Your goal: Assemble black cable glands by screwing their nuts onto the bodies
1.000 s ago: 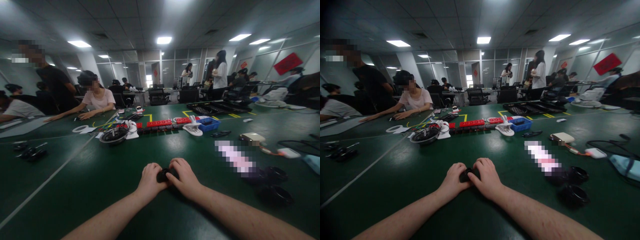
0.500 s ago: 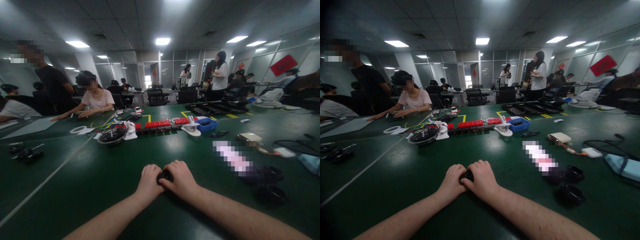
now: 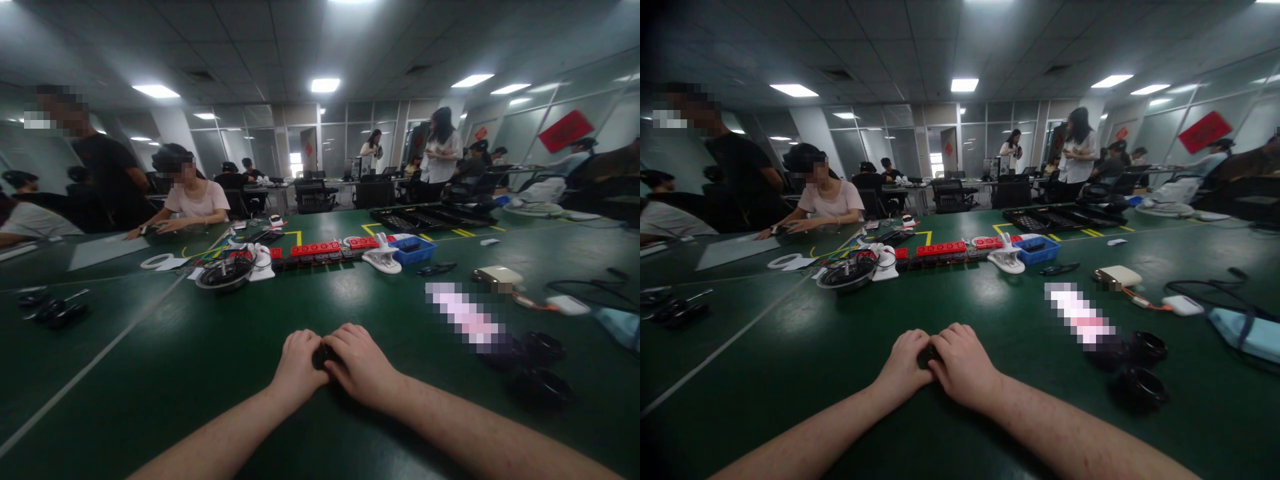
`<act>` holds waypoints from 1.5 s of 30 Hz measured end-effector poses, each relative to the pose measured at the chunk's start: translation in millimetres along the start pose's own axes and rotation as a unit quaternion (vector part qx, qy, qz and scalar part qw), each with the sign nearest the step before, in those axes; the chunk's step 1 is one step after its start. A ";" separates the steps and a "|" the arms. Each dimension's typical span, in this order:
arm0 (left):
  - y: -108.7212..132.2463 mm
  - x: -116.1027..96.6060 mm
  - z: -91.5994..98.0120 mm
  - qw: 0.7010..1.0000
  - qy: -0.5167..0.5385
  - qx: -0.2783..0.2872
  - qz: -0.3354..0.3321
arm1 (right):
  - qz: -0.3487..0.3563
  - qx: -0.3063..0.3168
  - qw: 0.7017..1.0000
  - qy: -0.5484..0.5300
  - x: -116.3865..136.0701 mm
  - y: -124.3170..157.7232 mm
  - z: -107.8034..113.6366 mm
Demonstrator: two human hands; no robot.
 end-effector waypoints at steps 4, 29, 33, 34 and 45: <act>-0.4 -1.3 0.0 1.000 0.004 0.007 0.002 | 0.023 0.007 1.000 -0.020 4.5 2.2 1.4; -2.1 5.7 1.0 0.999 0.021 0.008 0.023 | 0.033 -0.043 0.998 -0.031 -1.7 11.3 5.0; -2.2 5.9 1.2 0.999 0.030 0.008 0.025 | 0.011 -0.054 0.998 -0.023 -7.5 9.9 5.2; -2.3 5.6 1.1 0.999 0.032 0.006 0.022 | 0.003 -0.058 0.998 -0.020 -9.3 9.3 5.9; -2.7 4.7 2.9 1.000 0.024 -0.009 0.009 | -0.070 -0.060 0.996 0.011 -27.7 6.4 5.3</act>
Point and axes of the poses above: each hand's wrist, its own y-axis away from the middle knuckle, its own z-axis out of the back of the hand, x = y × z, the point moved 10 cm from there along -y, towards the middle knuckle, and after that the axes turned 2 degrees about -z, right-handed, at the moved point
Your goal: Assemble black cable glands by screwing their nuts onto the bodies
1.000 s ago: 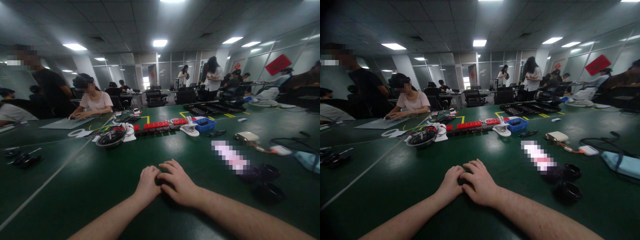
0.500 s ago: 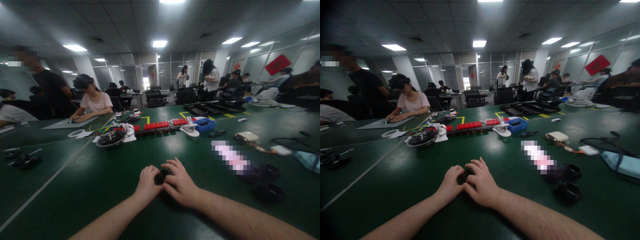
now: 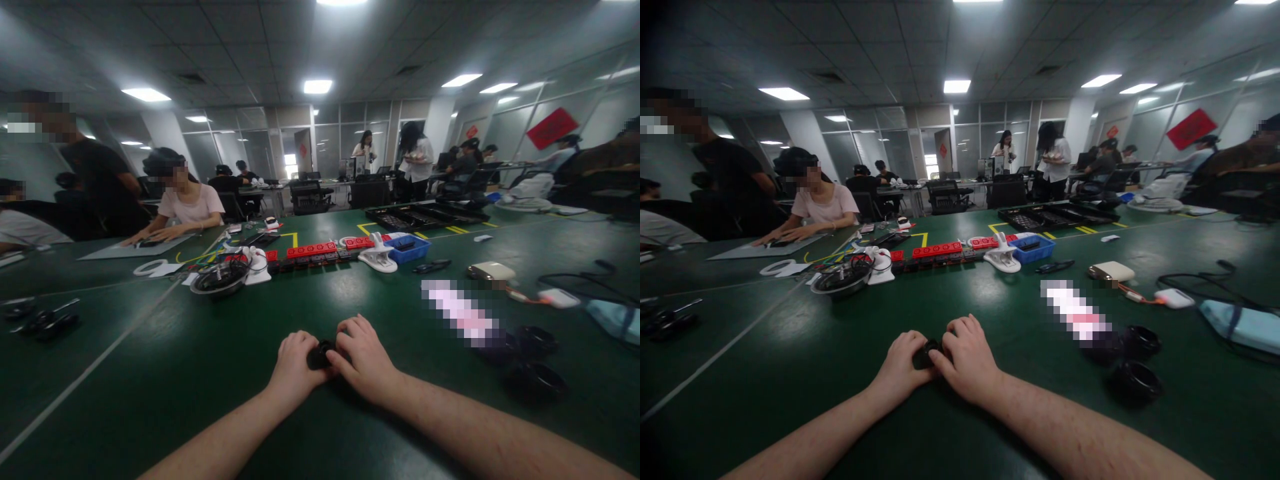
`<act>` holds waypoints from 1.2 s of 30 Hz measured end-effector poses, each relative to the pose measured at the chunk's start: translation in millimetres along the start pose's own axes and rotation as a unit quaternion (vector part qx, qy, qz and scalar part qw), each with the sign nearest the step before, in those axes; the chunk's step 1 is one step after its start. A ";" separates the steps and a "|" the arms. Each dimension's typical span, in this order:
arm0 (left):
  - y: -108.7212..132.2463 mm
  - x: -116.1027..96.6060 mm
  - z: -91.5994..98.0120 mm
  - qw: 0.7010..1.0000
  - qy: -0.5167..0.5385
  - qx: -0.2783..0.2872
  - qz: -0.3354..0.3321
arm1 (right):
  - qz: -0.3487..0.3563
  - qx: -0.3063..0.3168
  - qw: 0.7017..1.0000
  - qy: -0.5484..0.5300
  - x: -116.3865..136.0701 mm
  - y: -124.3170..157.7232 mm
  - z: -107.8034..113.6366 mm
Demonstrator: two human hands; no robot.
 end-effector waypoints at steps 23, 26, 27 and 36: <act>3.2 -5.9 -2.4 1.000 -0.013 0.016 -0.007 | -0.002 0.020 0.999 -0.030 7.6 -1.4 -6.0; 3.4 -7.2 -0.8 1.000 -0.007 0.017 -0.006 | 0.001 0.022 0.999 -0.032 8.8 -1.3 -6.2; 3.3 -7.5 -0.7 1.000 -0.006 0.017 -0.006 | 0.001 0.023 0.999 -0.033 9.1 -1.1 -6.4; 2.3 -5.4 -5.6 0.999 -0.005 0.036 0.002 | 0.015 0.031 0.998 -0.045 14.7 -0.8 -8.5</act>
Point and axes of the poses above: each hand's wrist, its own y-axis away from the middle knuckle, its own z-axis out of the back of the hand, x = y × z, the point moved 10 cm from there along -y, towards the middle knuckle, and after that the axes turned 2 degrees about -z, right-handed, at the moved point
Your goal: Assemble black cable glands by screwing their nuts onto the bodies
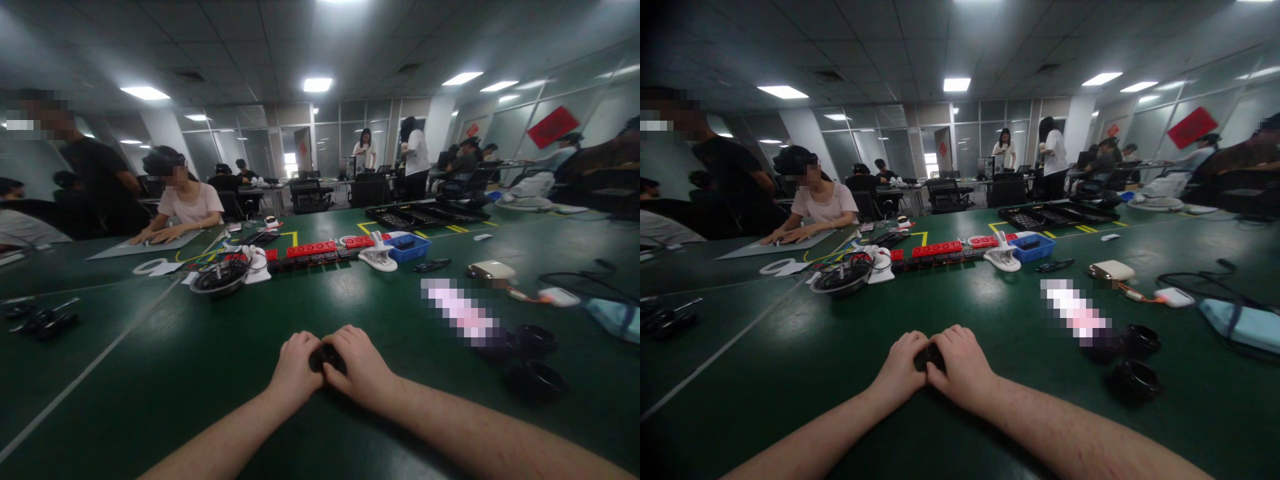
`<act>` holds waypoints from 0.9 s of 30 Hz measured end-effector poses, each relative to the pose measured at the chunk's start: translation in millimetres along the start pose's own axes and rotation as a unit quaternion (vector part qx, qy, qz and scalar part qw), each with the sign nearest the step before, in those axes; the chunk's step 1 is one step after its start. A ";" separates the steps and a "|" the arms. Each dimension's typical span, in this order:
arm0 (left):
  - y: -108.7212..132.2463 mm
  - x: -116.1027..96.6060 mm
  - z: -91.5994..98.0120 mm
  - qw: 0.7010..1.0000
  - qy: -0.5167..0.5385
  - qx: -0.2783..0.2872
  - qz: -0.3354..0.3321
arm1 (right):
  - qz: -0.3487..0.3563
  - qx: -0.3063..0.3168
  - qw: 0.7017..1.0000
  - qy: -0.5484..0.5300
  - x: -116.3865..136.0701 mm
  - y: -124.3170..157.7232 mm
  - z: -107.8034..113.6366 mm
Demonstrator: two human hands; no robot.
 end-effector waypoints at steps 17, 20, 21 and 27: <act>-1.3 4.0 -5.8 1.000 0.002 0.013 -0.001 | 0.067 0.017 0.997 -0.017 19.6 8.1 2.1; -1.5 6.0 -6.7 1.000 0.004 0.017 0.006 | 0.071 0.021 0.997 -0.014 19.9 9.1 1.9; -1.6 5.7 -6.4 1.000 0.003 0.015 0.004 | 0.073 0.022 0.997 -0.015 19.7 9.1 2.0; -1.4 4.4 -4.6 1.000 0.008 0.000 -0.004 | 0.083 0.009 0.996 -0.025 18.5 9.5 4.5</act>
Point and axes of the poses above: each hand's wrist, its own y-axis away from the middle knuckle, its own z-axis out of the back of the hand, x = y × z, the point moved 10 cm from there along -y, towards the middle knuckle, and after that the axes turned 2 degrees about -z, right-handed, at the moved point
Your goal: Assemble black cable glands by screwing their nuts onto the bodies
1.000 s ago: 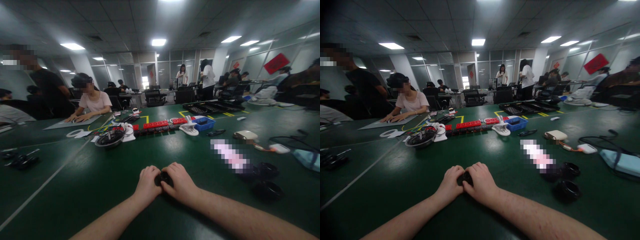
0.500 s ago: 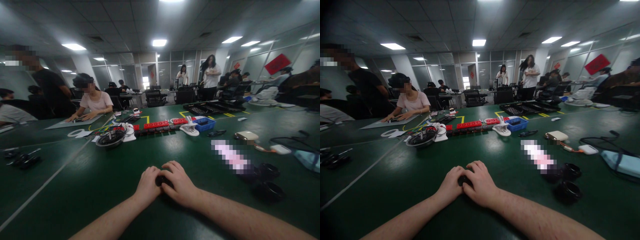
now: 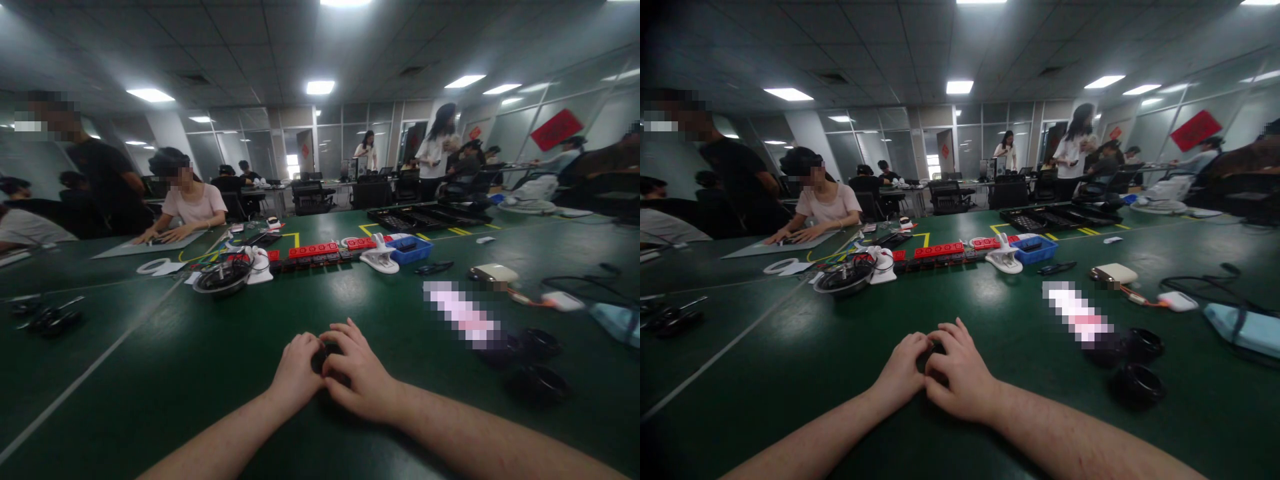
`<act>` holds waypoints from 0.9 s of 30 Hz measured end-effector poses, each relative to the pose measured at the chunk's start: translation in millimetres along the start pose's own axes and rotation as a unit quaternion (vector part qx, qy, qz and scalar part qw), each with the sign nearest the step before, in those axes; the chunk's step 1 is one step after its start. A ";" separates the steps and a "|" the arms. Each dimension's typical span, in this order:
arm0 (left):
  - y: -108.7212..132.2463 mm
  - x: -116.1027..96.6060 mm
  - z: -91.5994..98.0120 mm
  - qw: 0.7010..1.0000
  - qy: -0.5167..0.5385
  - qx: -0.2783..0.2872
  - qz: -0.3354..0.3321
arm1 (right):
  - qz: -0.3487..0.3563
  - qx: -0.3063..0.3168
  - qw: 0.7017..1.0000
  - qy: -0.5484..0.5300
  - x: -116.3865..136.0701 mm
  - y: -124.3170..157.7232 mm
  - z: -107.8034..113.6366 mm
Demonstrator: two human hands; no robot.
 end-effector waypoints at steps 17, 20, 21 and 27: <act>0.2 4.3 8.4 0.999 -0.016 -0.017 0.035 | -0.070 -0.039 0.996 0.049 -24.3 -1.3 4.4; 0.7 3.1 8.8 0.999 -0.014 -0.011 0.035 | -0.099 -0.031 0.993 0.064 -31.8 -2.4 2.6; 0.9 2.4 8.9 0.999 -0.013 -0.009 0.033 | -0.108 -0.025 0.991 0.070 -34.0 -2.8 1.4; 2.5 -3.0 9.1 1.000 -0.017 -0.006 0.015 | -0.157 -0.006 0.986 0.050 -41.0 -3.7 -3.7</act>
Point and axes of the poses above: each hand's wrist, its own y-axis away from the middle knuckle, its own z-axis out of the back of the hand, x = y × z, the point moved 10 cm from there along -y, towards the middle knuckle, and after that the axes turned 2 degrees about -z, right-handed, at the moved point
